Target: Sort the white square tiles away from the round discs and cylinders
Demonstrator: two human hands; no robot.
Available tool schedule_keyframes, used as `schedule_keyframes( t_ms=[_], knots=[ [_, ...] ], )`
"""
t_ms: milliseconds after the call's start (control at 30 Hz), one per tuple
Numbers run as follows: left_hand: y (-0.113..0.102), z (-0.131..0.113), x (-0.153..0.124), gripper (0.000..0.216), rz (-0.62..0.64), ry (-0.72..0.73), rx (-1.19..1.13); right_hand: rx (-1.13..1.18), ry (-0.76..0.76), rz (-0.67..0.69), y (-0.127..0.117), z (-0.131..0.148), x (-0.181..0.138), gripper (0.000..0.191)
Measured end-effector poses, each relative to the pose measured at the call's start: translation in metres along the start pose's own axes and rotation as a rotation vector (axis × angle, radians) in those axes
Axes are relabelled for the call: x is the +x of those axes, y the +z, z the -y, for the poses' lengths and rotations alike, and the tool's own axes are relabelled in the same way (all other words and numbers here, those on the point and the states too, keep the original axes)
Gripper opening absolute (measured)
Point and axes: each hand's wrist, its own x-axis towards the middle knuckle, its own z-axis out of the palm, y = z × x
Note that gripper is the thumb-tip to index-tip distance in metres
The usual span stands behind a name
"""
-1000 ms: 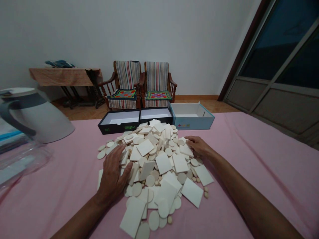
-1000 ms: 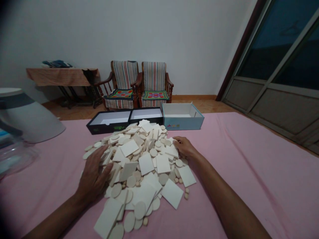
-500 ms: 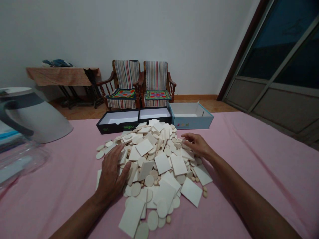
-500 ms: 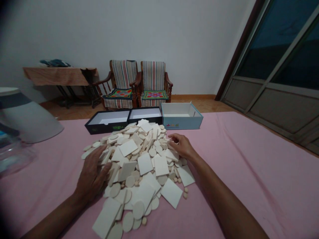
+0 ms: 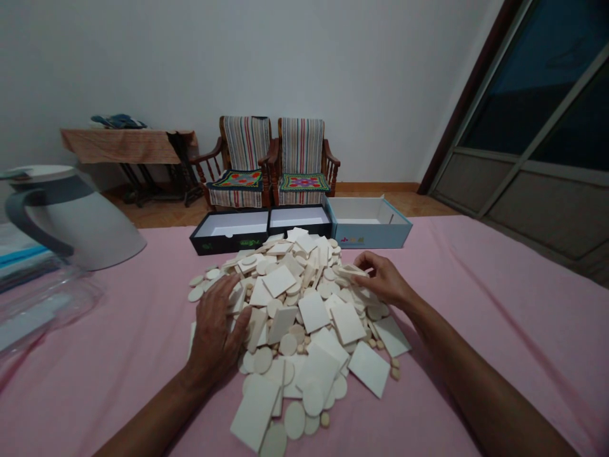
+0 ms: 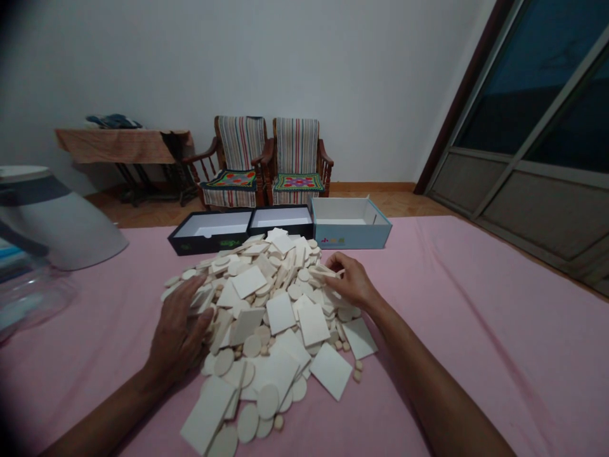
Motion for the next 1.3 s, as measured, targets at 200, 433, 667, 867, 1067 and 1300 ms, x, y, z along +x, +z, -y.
schedule_keyframes(
  t_ms=[200,433,667,867,1067,1300],
  knots=[
    [-0.002,0.000,0.001,0.047,0.008,0.078,0.033,0.122,-0.004,0.119,0.014,0.007,-0.005,0.024],
    [-0.007,-0.007,0.003,0.040,0.103,0.250,0.030,-0.097,-0.090,0.044,0.018,-0.001,-0.006,0.024],
    [-0.005,-0.016,0.005,0.034,0.171,0.284,0.066,-0.164,-0.045,0.082,0.023,-0.004,-0.006,0.022],
    [-0.007,-0.020,0.011,0.033,0.164,0.246,0.062,-0.262,-0.061,-0.071,0.016,-0.013,0.000,0.024],
    [-0.006,-0.028,0.023,0.045,0.188,0.254,0.145,-0.511,0.138,-0.359,-0.032,-0.051,0.014,0.028],
    [0.006,-0.041,0.030,0.057,0.208,0.202,0.228,-0.645,0.139,-0.444,-0.059,-0.081,0.004,0.032]
  ],
)
